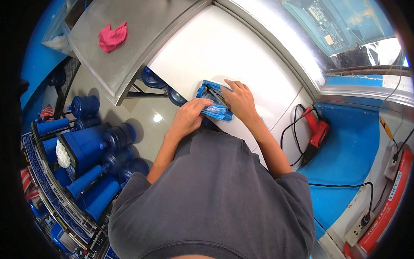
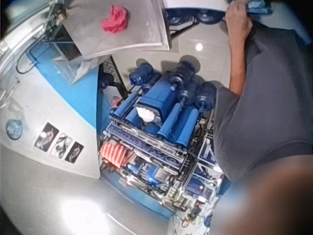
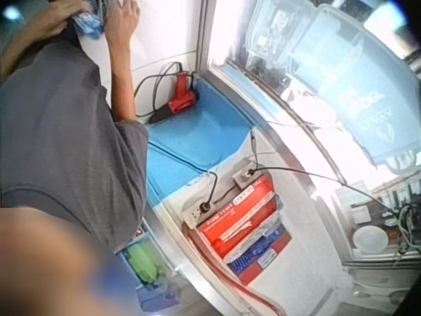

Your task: The person wraps small blue rectangular items in clear plastic film at a white countertop. They pick up each item, fold the plastic around it, and place the wrapped item on the counter. A red heat gun sits nearby but is not used.

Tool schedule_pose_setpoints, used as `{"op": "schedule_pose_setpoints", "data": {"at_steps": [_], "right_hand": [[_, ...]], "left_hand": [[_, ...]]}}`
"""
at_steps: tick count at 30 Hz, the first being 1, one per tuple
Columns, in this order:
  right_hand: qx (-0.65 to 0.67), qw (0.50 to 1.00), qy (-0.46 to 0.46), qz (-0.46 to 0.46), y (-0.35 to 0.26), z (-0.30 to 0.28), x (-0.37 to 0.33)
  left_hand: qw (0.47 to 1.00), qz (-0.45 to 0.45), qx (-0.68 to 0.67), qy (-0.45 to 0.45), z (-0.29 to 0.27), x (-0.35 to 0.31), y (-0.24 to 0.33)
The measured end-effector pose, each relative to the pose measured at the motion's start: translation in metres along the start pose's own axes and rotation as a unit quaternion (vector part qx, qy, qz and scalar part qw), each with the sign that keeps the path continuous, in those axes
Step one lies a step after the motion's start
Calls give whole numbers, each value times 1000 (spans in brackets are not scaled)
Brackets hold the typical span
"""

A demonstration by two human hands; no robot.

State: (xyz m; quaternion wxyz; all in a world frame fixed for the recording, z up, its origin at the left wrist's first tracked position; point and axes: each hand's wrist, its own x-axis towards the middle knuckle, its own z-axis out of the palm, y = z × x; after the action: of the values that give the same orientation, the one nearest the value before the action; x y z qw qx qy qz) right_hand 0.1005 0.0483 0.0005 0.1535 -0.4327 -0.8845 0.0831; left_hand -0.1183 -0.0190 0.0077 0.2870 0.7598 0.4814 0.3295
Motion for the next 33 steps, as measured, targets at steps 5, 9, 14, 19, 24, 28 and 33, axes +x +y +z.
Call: {"op": "schedule_pose_setpoints", "data": {"at_steps": [5,9,14,19,24,28,33], "right_hand": [[40,997,12,58,-8,7,2],[24,998,10,53,-7,9,1],[-7,997,-50,64,-2,12,3],[22,996,-50,75,-1,9,9],[137,979,84,127,10,-17,-9],[403,845,60,347,33,-34,-24],[539,732,110,402,38,-34,-44]], "left_hand": [[1000,-9,-7,1,1,0,1],[1000,1,-3,11,1,0,1],[1000,6,3,9,0,0,1],[1000,1,0,6,2,0,1],[1000,5,12,10,3,-2,-3],[1000,-8,10,7,1,5,-1],[996,-65,-55,-16,-10,38,6]]}}
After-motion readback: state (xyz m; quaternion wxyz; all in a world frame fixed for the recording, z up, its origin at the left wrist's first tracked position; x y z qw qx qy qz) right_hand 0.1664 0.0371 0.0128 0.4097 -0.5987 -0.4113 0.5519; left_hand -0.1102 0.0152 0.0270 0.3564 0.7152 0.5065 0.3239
